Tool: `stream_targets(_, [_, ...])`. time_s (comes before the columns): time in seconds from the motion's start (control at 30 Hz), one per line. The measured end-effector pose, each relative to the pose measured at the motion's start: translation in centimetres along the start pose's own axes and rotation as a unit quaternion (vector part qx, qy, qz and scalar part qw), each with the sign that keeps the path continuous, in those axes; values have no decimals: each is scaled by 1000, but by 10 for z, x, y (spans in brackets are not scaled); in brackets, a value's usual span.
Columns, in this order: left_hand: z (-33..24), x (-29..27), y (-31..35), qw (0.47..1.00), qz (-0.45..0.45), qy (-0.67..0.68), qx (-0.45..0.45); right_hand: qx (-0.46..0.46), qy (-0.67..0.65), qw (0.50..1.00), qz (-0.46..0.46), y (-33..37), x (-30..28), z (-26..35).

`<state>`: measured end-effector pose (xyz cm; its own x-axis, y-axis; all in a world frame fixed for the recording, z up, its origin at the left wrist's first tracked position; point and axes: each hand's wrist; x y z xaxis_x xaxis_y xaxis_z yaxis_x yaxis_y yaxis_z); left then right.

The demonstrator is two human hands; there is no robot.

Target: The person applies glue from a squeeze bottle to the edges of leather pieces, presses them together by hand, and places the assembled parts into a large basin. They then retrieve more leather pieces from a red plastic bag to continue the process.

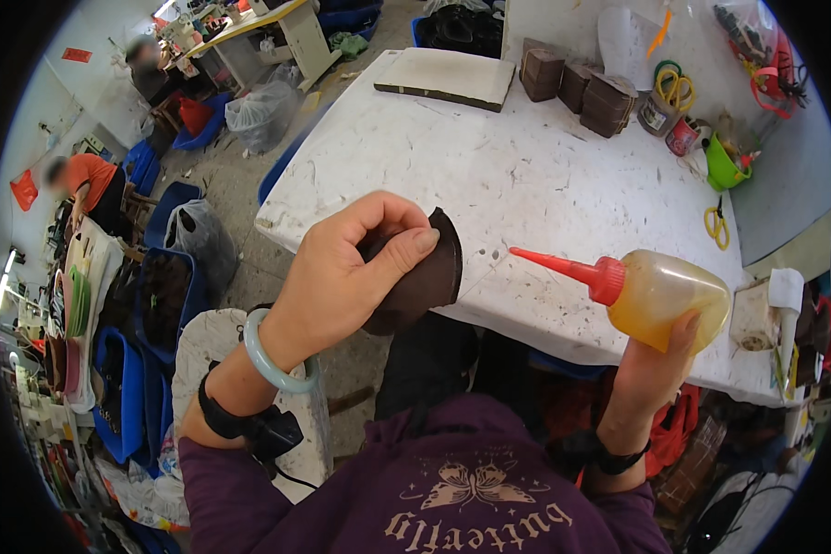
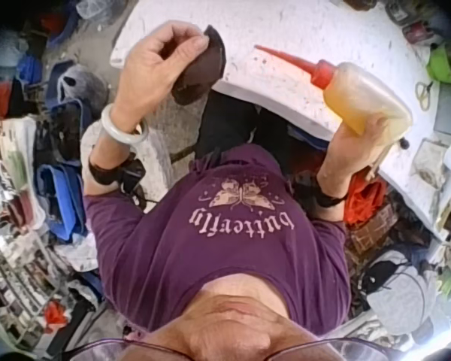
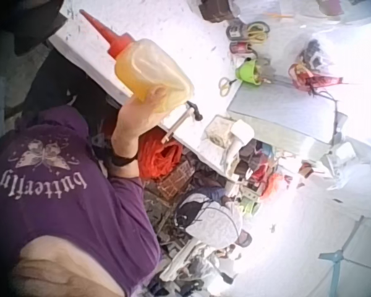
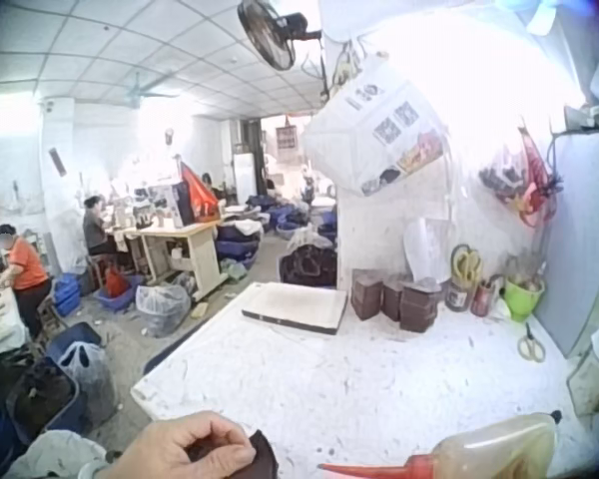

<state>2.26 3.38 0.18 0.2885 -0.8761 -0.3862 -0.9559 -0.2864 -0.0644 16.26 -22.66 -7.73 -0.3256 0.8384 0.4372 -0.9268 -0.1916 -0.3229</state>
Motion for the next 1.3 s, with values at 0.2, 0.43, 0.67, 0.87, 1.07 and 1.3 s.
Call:
stream_targets(0.2, [-2, -7, 2, 995, 78, 58, -14, 62, -130, 989, 17, -8, 12, -5])
stream_targets(0.43, [-4, -10, 1, 993, 99, -60, 14, 90, -165, 982, 33, -10, 19, -1])
stream_targets(0.67, [8, -10, -4, 990, 136, 33, 30, 50, -148, 986, 59, -17, 23, 6])
stream_targets(0.87, [2, -3, -6, 967, 195, 127, -102, 20, -89, 993, 78, -19, 17, 6])
stream_targets(1.07, [-14, -11, -6, 941, 260, 134, -169, 10, -63, 995, 82, -12, 21, 6])
stream_targets(1.3, [-24, -16, -8, 913, 327, 120, -212, -15, -38, 994, 103, -13, 21, 0])
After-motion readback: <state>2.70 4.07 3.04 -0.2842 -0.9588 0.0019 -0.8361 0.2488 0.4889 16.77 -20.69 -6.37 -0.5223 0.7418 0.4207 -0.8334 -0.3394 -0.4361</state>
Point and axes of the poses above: each hand's wrist, its own y-axis away from the middle knuckle, its own x-axis out of the palm, z = x × y, and after that the axes turned 9 degrees about z, right-handed
